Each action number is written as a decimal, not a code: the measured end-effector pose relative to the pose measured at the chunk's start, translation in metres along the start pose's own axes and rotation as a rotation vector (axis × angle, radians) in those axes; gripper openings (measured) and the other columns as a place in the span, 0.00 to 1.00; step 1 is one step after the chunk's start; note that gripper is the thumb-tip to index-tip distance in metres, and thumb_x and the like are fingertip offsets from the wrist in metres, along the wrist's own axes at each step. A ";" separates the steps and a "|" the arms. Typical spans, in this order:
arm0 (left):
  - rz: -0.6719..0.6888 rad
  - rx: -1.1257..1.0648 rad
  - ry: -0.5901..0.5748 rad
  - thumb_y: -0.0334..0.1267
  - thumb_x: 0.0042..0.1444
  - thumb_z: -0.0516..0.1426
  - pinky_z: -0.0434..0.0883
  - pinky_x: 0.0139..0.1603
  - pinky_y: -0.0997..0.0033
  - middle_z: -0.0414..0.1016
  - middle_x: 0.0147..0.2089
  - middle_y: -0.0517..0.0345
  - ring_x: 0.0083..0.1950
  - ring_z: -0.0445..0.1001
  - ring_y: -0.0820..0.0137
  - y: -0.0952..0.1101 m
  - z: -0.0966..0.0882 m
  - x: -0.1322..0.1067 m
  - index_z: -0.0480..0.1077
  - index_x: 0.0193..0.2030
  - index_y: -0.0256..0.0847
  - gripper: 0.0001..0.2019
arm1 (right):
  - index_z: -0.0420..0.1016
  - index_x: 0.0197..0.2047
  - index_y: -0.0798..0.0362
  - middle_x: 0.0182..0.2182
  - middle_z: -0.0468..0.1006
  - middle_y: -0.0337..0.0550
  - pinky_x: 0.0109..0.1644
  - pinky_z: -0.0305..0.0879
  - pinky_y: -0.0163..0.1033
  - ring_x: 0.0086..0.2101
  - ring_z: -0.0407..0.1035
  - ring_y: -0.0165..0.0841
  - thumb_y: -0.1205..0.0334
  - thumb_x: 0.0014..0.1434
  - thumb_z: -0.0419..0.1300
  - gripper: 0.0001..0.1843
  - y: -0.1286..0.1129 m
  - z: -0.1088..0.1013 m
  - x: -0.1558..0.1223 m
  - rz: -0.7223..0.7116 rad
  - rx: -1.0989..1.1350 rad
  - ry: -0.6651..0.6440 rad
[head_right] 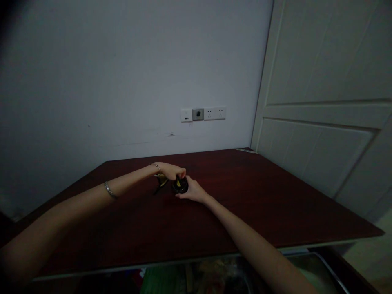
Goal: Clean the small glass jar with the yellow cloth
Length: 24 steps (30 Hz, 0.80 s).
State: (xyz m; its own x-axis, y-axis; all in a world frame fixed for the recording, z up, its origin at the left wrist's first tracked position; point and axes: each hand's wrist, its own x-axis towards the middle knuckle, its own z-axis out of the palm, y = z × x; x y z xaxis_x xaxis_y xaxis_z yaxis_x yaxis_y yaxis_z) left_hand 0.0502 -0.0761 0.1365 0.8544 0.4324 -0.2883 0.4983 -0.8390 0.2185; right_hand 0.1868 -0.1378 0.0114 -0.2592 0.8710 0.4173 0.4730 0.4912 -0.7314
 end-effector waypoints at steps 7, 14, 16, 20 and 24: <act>0.033 -0.320 -0.071 0.20 0.37 0.50 0.66 0.33 0.76 0.73 0.35 0.58 0.36 0.70 0.71 -0.004 -0.019 -0.011 0.62 0.42 0.38 0.22 | 0.56 0.55 0.54 0.47 0.71 0.50 0.50 0.63 0.45 0.47 0.67 0.41 0.50 0.37 0.68 0.44 0.002 0.000 0.001 -0.015 0.058 -0.011; 0.250 -0.802 0.365 0.26 0.47 0.54 0.68 0.40 0.71 0.72 0.42 0.54 0.41 0.72 0.70 -0.009 -0.022 -0.020 0.54 0.53 0.41 0.25 | 0.48 0.61 0.52 0.55 0.64 0.51 0.58 0.55 0.48 0.53 0.61 0.40 0.52 0.36 0.69 0.53 -0.004 -0.005 0.006 -0.015 0.223 -0.095; 0.251 -0.907 0.555 0.27 0.48 0.55 0.69 0.42 0.66 0.71 0.43 0.52 0.42 0.72 0.67 -0.009 -0.015 -0.019 0.52 0.55 0.40 0.26 | 0.47 0.61 0.51 0.57 0.61 0.50 0.59 0.54 0.47 0.55 0.59 0.38 0.53 0.39 0.68 0.50 -0.013 -0.011 0.009 -0.012 0.323 -0.126; 0.204 -1.006 0.867 0.28 0.47 0.56 0.68 0.47 0.61 0.70 0.44 0.51 0.44 0.72 0.66 -0.007 0.004 -0.014 0.53 0.55 0.39 0.27 | 0.52 0.59 0.50 0.59 0.58 0.48 0.59 0.55 0.44 0.58 0.55 0.37 0.54 0.42 0.66 0.43 -0.031 -0.029 0.015 -0.030 0.507 -0.052; 0.191 -1.037 0.992 0.28 0.46 0.57 0.66 0.50 0.62 0.69 0.42 0.53 0.45 0.71 0.67 0.001 0.021 -0.008 0.53 0.55 0.39 0.28 | 0.60 0.53 0.53 0.54 0.67 0.49 0.55 0.61 0.43 0.53 0.63 0.38 0.49 0.50 0.58 0.29 -0.036 -0.034 0.021 0.013 0.617 0.217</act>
State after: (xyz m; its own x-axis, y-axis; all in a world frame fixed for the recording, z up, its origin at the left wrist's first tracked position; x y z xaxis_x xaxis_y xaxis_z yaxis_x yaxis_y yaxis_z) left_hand 0.0410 -0.0874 0.1195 0.4524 0.7509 0.4812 -0.1204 -0.4832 0.8672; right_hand 0.1930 -0.1380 0.0650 -0.0506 0.8874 0.4583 -0.1117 0.4510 -0.8855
